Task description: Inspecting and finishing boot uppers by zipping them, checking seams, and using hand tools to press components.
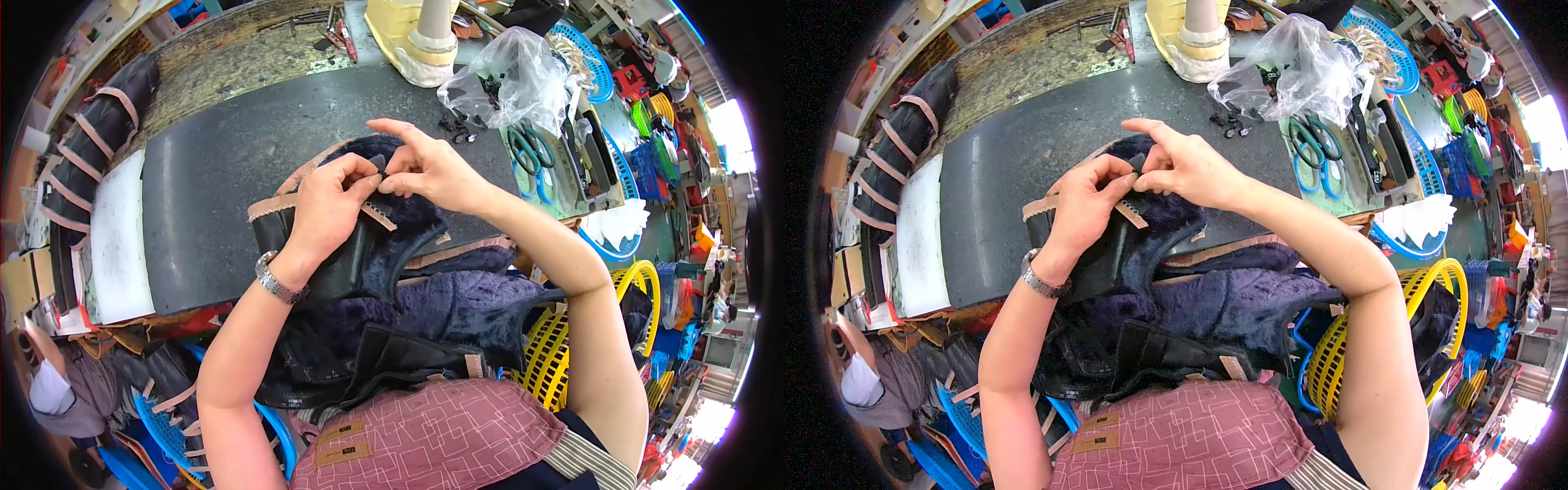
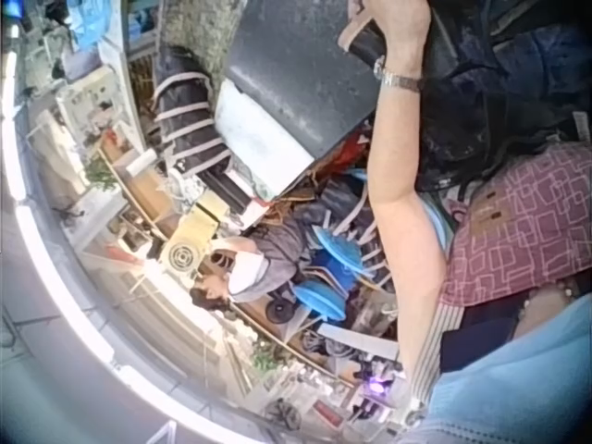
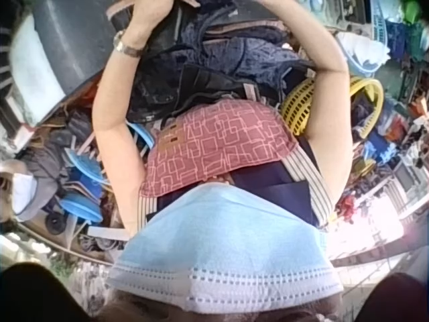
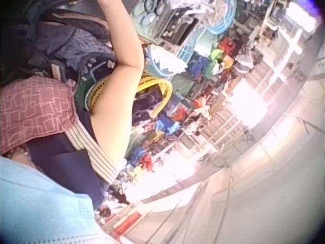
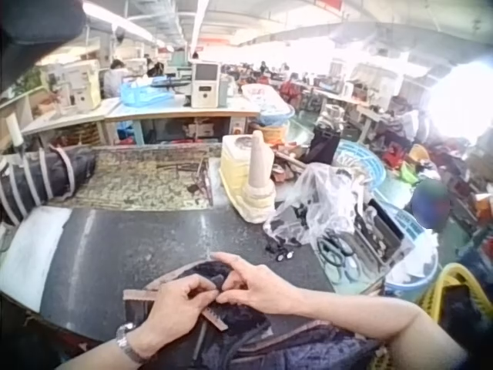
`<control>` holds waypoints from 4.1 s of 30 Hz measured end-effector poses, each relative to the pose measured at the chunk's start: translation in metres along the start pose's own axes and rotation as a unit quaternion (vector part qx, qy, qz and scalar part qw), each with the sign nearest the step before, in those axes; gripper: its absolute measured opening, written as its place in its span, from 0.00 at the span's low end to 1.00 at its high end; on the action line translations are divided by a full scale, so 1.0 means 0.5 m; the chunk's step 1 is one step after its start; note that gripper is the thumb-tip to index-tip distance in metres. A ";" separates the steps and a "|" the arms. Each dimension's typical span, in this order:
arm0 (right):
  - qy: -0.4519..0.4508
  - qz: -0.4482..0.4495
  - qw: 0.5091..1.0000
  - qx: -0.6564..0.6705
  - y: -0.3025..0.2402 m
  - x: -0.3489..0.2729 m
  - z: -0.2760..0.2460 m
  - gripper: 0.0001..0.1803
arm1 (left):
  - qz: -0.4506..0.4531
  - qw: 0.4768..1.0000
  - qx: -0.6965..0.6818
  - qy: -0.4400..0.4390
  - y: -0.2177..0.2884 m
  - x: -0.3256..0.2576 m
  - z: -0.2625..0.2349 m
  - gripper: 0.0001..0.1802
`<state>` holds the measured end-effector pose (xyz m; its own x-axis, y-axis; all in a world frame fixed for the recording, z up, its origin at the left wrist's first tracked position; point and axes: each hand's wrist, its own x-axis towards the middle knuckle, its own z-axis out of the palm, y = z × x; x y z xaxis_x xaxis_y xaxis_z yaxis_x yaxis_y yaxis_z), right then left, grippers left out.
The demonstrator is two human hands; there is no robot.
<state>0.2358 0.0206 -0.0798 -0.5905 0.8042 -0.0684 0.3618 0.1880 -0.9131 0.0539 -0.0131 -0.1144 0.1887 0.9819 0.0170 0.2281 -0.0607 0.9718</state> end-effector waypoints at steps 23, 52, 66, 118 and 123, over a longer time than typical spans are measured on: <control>-0.021 -0.350 0.811 -0.468 0.003 -0.199 0.013 0.08 | 0.337 0.832 0.440 -0.034 0.001 -0.010 0.073 0.03; 0.190 -0.144 0.969 0.067 -0.057 -0.055 0.075 0.13 | 0.147 0.976 0.120 0.106 0.139 -0.071 -0.055 0.05; 0.050 -0.169 0.984 -0.001 -0.155 -0.080 0.029 0.26 | -0.034 0.936 -0.349 -0.039 0.122 -0.072 -0.081 0.06; 0.229 -0.514 0.690 -0.456 -0.021 -0.116 0.078 0.13 | -0.132 0.957 -0.246 -0.076 0.091 -0.065 -0.041 0.06; 0.230 -0.500 0.686 -0.476 -0.027 -0.108 0.076 0.11 | -0.146 0.977 -0.108 -0.110 0.109 -0.062 -0.035 0.07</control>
<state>0.2355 -0.0466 -0.0791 -0.6758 0.0556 0.7350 0.3779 0.8823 0.2807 0.0435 -0.0439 -0.0576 0.3519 0.8879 -0.2962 0.1000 0.2789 0.9551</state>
